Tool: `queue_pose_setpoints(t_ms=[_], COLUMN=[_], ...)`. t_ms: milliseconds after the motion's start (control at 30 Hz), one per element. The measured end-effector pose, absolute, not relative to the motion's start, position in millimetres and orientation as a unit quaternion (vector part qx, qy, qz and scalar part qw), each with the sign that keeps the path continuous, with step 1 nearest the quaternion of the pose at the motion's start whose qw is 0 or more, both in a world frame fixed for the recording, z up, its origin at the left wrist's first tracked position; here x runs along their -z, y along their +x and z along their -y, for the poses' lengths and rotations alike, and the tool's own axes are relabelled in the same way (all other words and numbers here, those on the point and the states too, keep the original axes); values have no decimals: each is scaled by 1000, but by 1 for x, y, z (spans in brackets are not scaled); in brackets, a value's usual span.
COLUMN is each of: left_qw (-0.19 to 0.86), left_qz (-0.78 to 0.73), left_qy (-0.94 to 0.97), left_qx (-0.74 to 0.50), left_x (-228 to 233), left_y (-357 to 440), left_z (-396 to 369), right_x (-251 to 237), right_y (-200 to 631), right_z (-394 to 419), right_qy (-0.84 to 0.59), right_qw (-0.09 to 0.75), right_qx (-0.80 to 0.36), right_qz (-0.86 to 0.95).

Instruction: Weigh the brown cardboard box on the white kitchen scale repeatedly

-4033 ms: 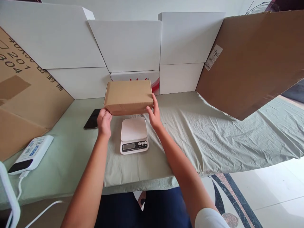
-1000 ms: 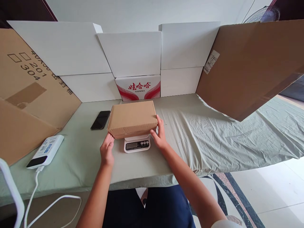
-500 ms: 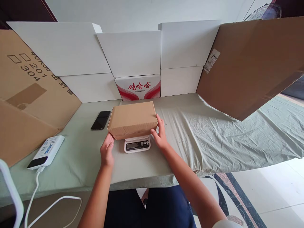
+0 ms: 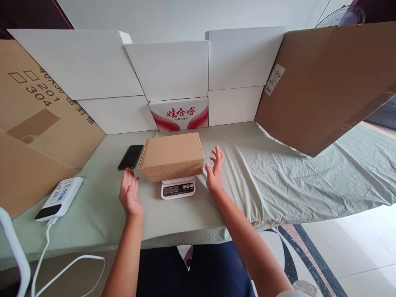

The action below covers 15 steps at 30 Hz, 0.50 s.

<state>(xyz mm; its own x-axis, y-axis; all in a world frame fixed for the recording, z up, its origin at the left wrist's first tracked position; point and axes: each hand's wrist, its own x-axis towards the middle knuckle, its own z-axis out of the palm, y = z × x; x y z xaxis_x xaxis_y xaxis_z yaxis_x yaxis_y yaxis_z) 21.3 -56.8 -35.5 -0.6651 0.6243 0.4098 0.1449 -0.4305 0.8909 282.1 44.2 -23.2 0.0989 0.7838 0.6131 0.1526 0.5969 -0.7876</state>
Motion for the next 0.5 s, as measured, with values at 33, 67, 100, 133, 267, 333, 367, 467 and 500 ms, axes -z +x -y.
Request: queue_pose_setpoints(t_ms=[33, 67, 100, 133, 267, 333, 367, 467, 500], left_qw=[165, 170, 173, 174, 179, 186, 190, 203, 207], left_qz=[-511, -512, -514, -516, -516, -513, -509, -493, -488], left_qy=[374, 371, 369, 368, 365, 366, 366, 371, 376], left_qx=[-756, -756, -755, -754, -754, -754, -755, -760, -760], left_x=[36, 36, 37, 37, 38, 38, 39, 40, 41], left_y=[21, 21, 21, 21, 23, 23, 24, 24, 24], left_z=[56, 56, 55, 55, 54, 53, 53, 53, 53], right_x=[23, 23, 23, 22, 23, 24, 24, 26, 27], right_y=[282, 281, 281, 281, 280, 280, 280, 280, 280], right_z=[-44, -43, -43, -42, -42, -42, -43, -44, -44], right_qy=[-375, -375, -376, -376, -370, -366, -365, -363, -362], right_qw=[638, 635, 632, 629, 623, 620, 619, 612, 609], right_qx=[-249, -252, -256, -260, -273, -280, -283, -292, -295], right_qz=[625, 626, 628, 629, 633, 635, 635, 639, 641])
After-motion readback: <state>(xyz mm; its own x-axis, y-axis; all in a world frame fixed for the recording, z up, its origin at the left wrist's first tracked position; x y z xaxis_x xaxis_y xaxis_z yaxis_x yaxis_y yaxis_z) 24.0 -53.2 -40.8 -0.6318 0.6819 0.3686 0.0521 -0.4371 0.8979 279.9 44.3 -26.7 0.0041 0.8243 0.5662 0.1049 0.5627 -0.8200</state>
